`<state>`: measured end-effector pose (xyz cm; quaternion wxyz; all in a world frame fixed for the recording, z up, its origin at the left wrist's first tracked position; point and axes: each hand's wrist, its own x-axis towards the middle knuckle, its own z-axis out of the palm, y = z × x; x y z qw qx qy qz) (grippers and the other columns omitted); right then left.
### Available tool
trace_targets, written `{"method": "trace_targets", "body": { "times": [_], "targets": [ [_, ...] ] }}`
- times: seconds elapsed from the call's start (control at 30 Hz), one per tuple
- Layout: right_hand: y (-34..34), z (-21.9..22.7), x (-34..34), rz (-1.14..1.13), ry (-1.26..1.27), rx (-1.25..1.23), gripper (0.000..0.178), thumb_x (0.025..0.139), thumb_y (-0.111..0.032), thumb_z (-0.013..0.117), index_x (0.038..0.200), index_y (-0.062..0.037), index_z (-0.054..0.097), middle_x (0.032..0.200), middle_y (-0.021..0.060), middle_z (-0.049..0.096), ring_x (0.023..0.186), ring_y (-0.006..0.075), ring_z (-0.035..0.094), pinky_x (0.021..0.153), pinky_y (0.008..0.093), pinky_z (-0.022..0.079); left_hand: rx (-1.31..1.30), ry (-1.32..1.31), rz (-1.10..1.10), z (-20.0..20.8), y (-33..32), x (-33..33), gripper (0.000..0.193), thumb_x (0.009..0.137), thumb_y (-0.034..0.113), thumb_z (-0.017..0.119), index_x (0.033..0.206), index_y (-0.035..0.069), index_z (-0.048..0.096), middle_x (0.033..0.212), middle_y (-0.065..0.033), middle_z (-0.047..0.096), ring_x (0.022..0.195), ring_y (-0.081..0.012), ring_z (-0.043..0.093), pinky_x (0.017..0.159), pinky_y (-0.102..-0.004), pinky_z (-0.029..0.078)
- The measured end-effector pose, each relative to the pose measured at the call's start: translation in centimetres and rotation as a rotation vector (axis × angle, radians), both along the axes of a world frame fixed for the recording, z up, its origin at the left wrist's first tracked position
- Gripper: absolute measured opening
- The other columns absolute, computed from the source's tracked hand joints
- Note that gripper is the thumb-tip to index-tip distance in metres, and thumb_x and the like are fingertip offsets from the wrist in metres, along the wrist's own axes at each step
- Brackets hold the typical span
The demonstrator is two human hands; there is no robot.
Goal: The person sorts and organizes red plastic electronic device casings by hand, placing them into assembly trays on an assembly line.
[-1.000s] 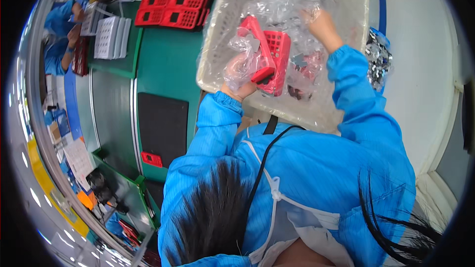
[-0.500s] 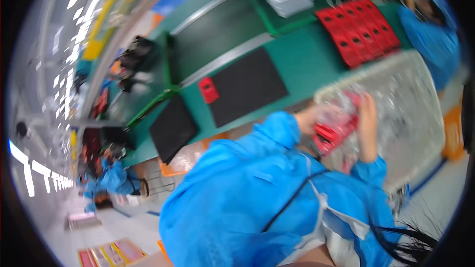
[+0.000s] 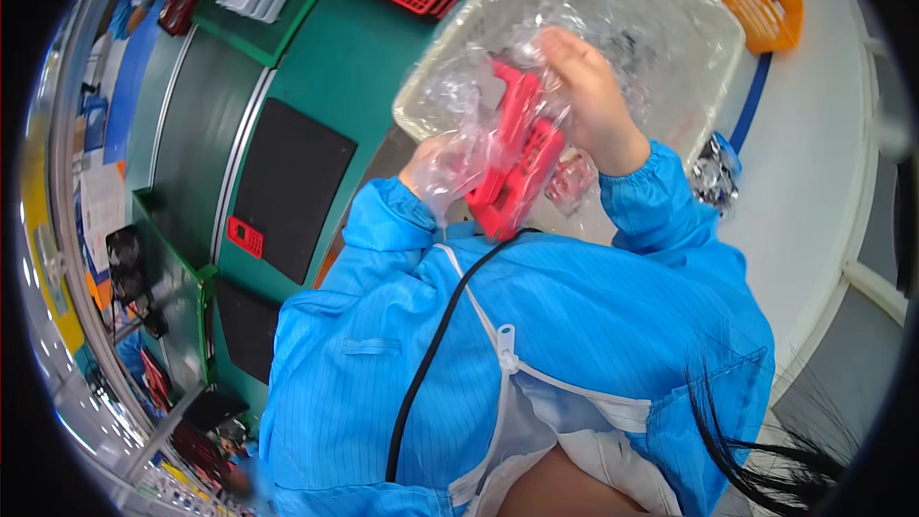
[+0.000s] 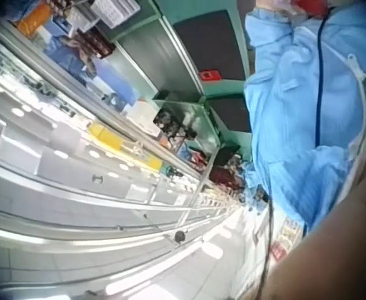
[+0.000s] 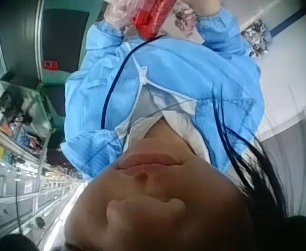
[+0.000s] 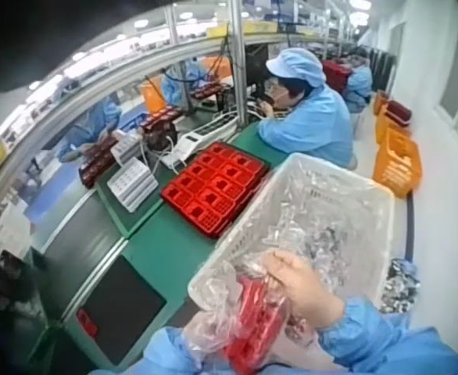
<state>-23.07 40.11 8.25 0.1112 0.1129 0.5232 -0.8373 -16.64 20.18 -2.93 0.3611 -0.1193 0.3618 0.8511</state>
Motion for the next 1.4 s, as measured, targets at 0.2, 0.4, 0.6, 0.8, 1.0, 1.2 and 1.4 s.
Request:
{"method": "trace_targets", "body": {
  "times": [0.2, 0.4, 0.6, 0.8, 1.0, 1.2, 1.4],
  "targets": [
    [5.7, -0.2, -2.4, 0.025, 0.449, 0.101, 0.017, 0.093, -0.024, 0.056, 0.088, -0.0081, 0.062, 0.067, -0.0078, 0.051, 0.059, 0.0001, 0.041, 0.052, 0.0180, 0.033, 0.168, -0.169, 0.029, 0.9, 3.0, -0.6, 0.044, 0.084, 0.018, 0.062, 0.121, -0.003, 0.052, 0.111, -0.0143, 0.062, 0.095, -0.0248, 0.062, 0.085, -0.0371, 0.051],
    [17.5, -8.8, -11.5, -0.374, 0.514, 0.949, 0.039, 0.086, -0.036, 0.061, 0.103, -0.0013, 0.056, 0.107, 0.0133, 0.055, 0.098, 0.0213, 0.055, 0.079, 0.0330, 0.044, 0.244, -0.074, -0.329, 1.5, 5.3, -2.4, 0.055, 0.081, 0.019, 0.066, 0.128, -0.002, 0.046, 0.116, -0.0129, 0.059, 0.101, -0.0221, 0.061, 0.088, -0.0352, 0.050],
    [9.0, -7.0, -2.7, 0.482, 0.182, 0.788, 0.024, 0.090, -0.027, 0.056, 0.094, -0.0034, 0.060, 0.082, 0.0033, 0.056, 0.076, 0.0146, 0.053, 0.067, 0.0271, 0.044, -0.100, -0.062, -0.362, 1.9, 6.5, -3.9, 0.062, 0.081, 0.013, 0.067, 0.135, 0.004, 0.038, 0.116, -0.0090, 0.059, 0.102, -0.0197, 0.059, 0.088, -0.0329, 0.048],
    [13.6, -12.4, -4.3, 0.150, 0.037, 0.576, 0.028, 0.093, -0.029, 0.052, 0.086, -0.0032, 0.060, 0.073, 0.0005, 0.057, 0.067, 0.0120, 0.051, 0.060, 0.0300, 0.043, -0.029, -0.109, -0.363, 0.1, 7.4, -4.4, 0.060, 0.083, 0.012, 0.063, 0.136, 0.004, 0.035, 0.123, -0.0097, 0.054, 0.108, -0.0191, 0.056, 0.091, -0.0337, 0.047],
    [10.6, -12.8, 0.0, 0.650, -0.104, 0.443, 0.029, 0.095, -0.027, 0.047, 0.094, 0.0006, 0.058, 0.078, 0.0026, 0.059, 0.077, 0.0136, 0.053, 0.071, 0.0307, 0.044, 0.000, -0.211, -0.187, -1.3, 7.1, -5.3, 0.057, 0.087, 0.010, 0.056, 0.138, 0.004, 0.033, 0.128, -0.0111, 0.051, 0.113, -0.0228, 0.055, 0.095, -0.0367, 0.046],
    [13.6, -14.8, -1.9, 0.512, -0.115, 0.480, 0.023, 0.089, -0.020, 0.048, 0.084, -0.0009, 0.059, 0.066, 0.0006, 0.051, 0.063, 0.0094, 0.045, 0.059, 0.0257, 0.039, 0.052, -0.261, -0.239, -0.4, 6.3, -5.1, 0.057, 0.087, 0.011, 0.057, 0.138, 0.003, 0.033, 0.129, -0.0117, 0.050, 0.115, -0.0236, 0.054, 0.098, -0.0373, 0.044],
    [12.8, -15.4, -1.2, 0.406, -0.095, 0.505, 0.035, 0.090, -0.033, 0.052, 0.092, 0.0005, 0.061, 0.068, 0.0045, 0.058, 0.062, 0.0154, 0.052, 0.061, 0.0305, 0.043, 0.080, -0.185, -0.219, -0.5, 6.1, -5.3, 0.054, 0.087, 0.016, 0.058, 0.135, 0.002, 0.037, 0.125, -0.0123, 0.054, 0.110, -0.0235, 0.056, 0.095, -0.0372, 0.046]
  ]
}}
